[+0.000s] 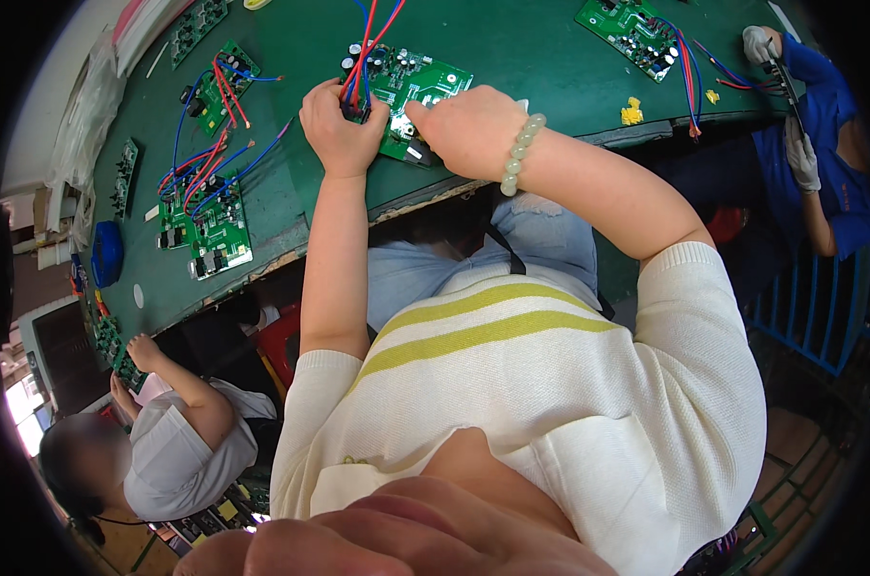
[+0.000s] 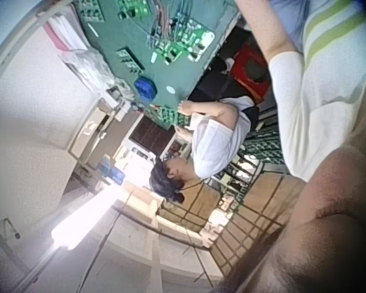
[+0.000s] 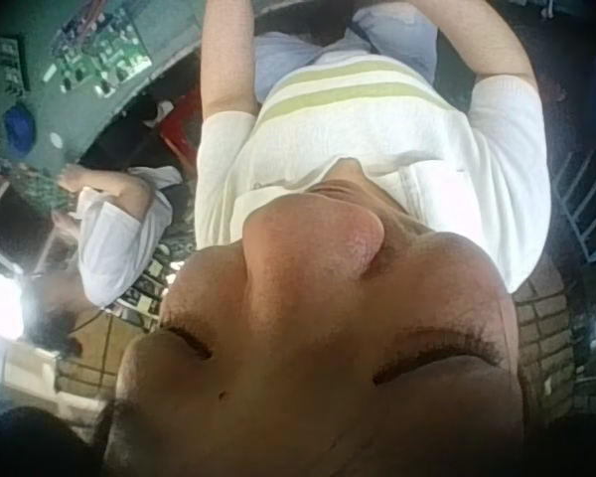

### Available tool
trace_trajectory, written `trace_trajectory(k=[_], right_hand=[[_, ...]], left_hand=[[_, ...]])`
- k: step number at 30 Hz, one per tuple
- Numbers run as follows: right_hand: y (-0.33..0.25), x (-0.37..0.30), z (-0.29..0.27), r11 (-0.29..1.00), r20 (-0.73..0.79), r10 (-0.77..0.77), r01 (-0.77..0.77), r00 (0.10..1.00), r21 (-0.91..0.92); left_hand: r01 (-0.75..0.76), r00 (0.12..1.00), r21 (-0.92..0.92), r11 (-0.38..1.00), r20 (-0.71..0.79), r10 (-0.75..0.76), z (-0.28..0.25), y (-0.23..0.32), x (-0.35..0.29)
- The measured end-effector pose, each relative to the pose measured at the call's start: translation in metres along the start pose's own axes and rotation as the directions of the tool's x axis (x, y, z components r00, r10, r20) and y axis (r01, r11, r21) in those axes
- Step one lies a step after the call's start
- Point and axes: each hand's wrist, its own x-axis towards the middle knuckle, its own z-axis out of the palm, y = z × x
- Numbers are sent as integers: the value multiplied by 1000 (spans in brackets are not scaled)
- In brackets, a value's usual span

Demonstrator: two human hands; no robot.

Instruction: Assembling and inspecting components on printed circuit boards at a factory workbench.

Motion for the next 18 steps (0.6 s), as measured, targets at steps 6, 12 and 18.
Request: trace_trajectory(k=[6,12,18], right_hand=[[-3,-13,23,998,-117,55,-51,992,33],[2,-17,34,999,-195,-9,1,981,-39],[6,-18,42,999,-255,-45,37,966,-35]], left_hand=[[-12,1000,22,1000,1,12,0,0,0],[-17,1000,34,999,6,16,1,-1,-1],[-4,1000,34,999,23,3,1,0,-1]])
